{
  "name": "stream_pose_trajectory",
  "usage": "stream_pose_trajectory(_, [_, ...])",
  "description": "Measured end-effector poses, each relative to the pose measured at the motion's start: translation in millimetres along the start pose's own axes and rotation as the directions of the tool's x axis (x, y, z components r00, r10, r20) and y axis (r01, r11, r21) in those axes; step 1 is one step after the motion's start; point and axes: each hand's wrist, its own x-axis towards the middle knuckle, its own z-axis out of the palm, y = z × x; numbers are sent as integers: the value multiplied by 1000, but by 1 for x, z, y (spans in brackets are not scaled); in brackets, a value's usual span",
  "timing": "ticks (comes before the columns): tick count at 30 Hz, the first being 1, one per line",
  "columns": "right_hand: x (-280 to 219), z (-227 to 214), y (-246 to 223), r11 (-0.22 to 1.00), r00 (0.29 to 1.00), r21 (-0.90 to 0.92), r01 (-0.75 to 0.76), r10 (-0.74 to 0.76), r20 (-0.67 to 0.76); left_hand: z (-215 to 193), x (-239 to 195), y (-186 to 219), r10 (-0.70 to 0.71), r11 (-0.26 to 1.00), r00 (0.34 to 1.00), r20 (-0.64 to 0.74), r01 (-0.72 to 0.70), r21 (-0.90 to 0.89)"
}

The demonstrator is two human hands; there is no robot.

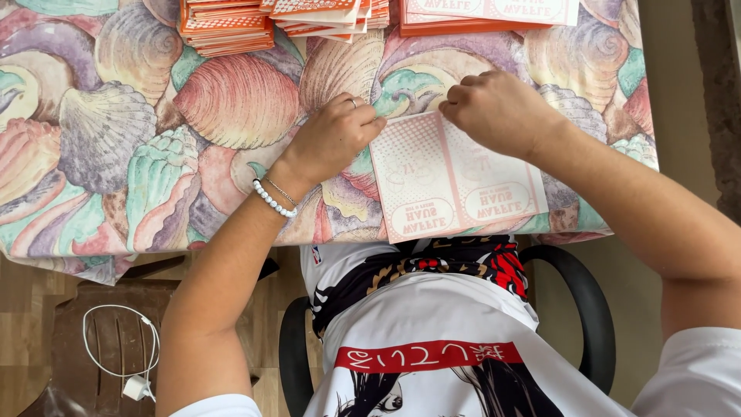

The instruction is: The person folds multiple orange and white paper sheets on a table with a seashell-patterned tablecloth. They fold each sheet in half, then fold the sides inward, and place the finished pieces into a growing stack. The process is repeated for several sheets throughout the clip.

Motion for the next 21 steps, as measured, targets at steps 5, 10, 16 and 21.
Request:
stream_pose_trajectory(5, [8, 6, 20, 995, 992, 52, -86, 81, 93, 6, 6, -16, -135, 958, 987, 83, 151, -243])
stream_pose_trajectory(10, [6, 10, 21, 991, 998, 121, -60, 58, 25, 7, 7, -21, -120, 958, 991, 66, 133, -253])
stream_pose_trajectory(16, [-3, 13, 10, 1000, 1000, 11, -2, 2, 14, -2, 8, -5, -3, 1000, 997, 73, 4, -15])
stream_pose_trajectory(21, [-10, 20, 5, 997, 987, -51, 61, -67, -145, -3, 7, -4, 64, 997, 997, -40, -63, 36])
